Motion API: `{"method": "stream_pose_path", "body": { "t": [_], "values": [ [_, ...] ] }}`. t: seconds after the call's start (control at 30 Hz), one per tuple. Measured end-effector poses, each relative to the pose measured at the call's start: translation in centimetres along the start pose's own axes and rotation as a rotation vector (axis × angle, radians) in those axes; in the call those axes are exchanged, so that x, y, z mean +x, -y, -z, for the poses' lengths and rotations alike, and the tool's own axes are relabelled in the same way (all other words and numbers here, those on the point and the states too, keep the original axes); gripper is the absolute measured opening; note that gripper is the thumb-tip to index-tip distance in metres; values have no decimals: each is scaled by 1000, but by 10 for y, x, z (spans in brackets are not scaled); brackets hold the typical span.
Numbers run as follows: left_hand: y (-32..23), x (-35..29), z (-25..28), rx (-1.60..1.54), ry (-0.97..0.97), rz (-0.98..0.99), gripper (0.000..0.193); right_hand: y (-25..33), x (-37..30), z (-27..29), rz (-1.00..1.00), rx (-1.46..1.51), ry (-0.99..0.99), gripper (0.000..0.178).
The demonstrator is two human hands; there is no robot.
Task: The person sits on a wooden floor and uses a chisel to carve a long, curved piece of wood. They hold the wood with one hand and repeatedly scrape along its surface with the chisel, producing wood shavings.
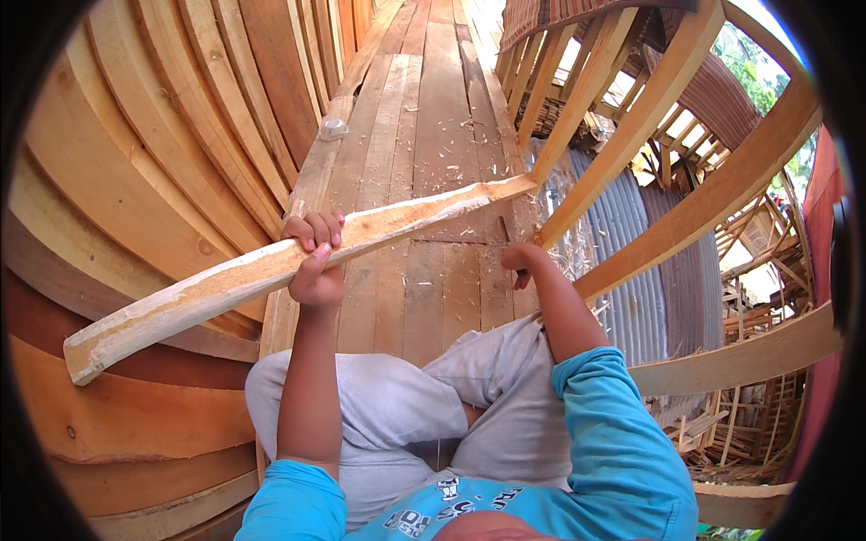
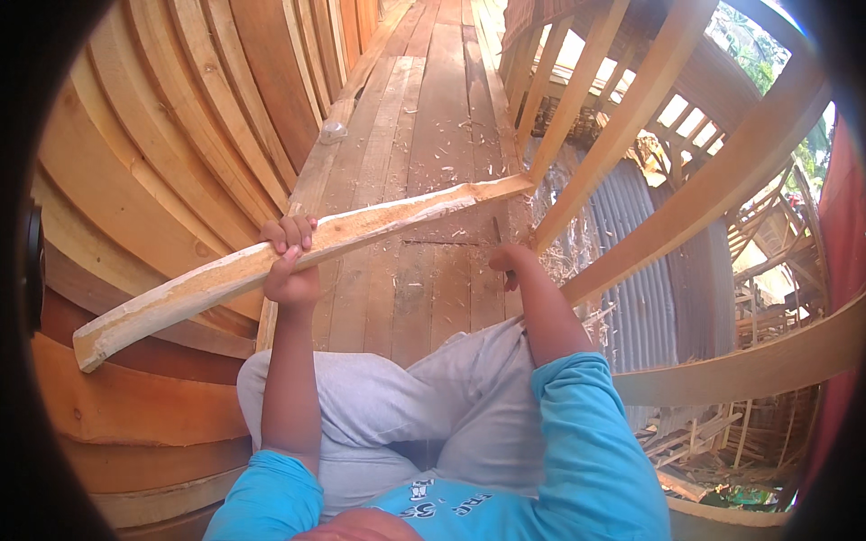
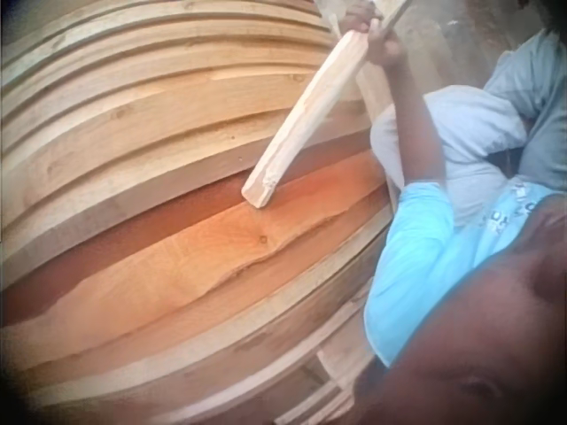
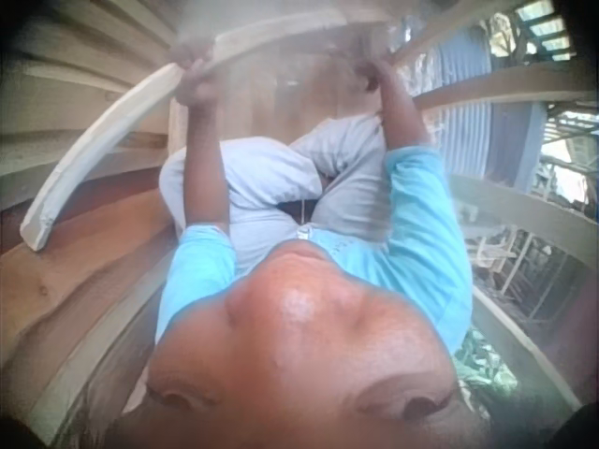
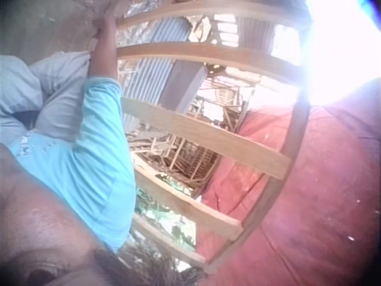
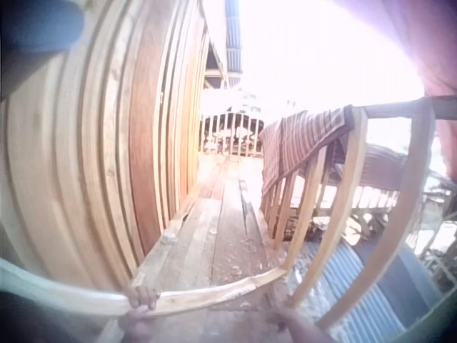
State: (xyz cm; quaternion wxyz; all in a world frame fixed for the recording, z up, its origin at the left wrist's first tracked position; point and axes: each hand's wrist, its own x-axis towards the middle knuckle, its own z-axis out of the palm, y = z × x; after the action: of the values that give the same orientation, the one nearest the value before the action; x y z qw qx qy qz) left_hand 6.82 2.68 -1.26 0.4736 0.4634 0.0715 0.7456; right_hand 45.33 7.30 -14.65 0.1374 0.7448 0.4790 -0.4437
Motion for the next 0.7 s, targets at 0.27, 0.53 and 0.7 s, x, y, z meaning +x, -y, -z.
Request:
{"method": "stream_pose_path", "body": {
  "t": [0.27,0.53,0.7],
  "values": [
    [-3,-1,4,5,37,-11,23,-7,-23,-4,140,21,-212,24],
    [0,-6,-5,-79,-13,21,24,-40,-105,28,111,244,-399,22],
    [-2,-7,-7,-108,-57,18,24,-37,-141,42,200,341,-616,28]
  ]
}}
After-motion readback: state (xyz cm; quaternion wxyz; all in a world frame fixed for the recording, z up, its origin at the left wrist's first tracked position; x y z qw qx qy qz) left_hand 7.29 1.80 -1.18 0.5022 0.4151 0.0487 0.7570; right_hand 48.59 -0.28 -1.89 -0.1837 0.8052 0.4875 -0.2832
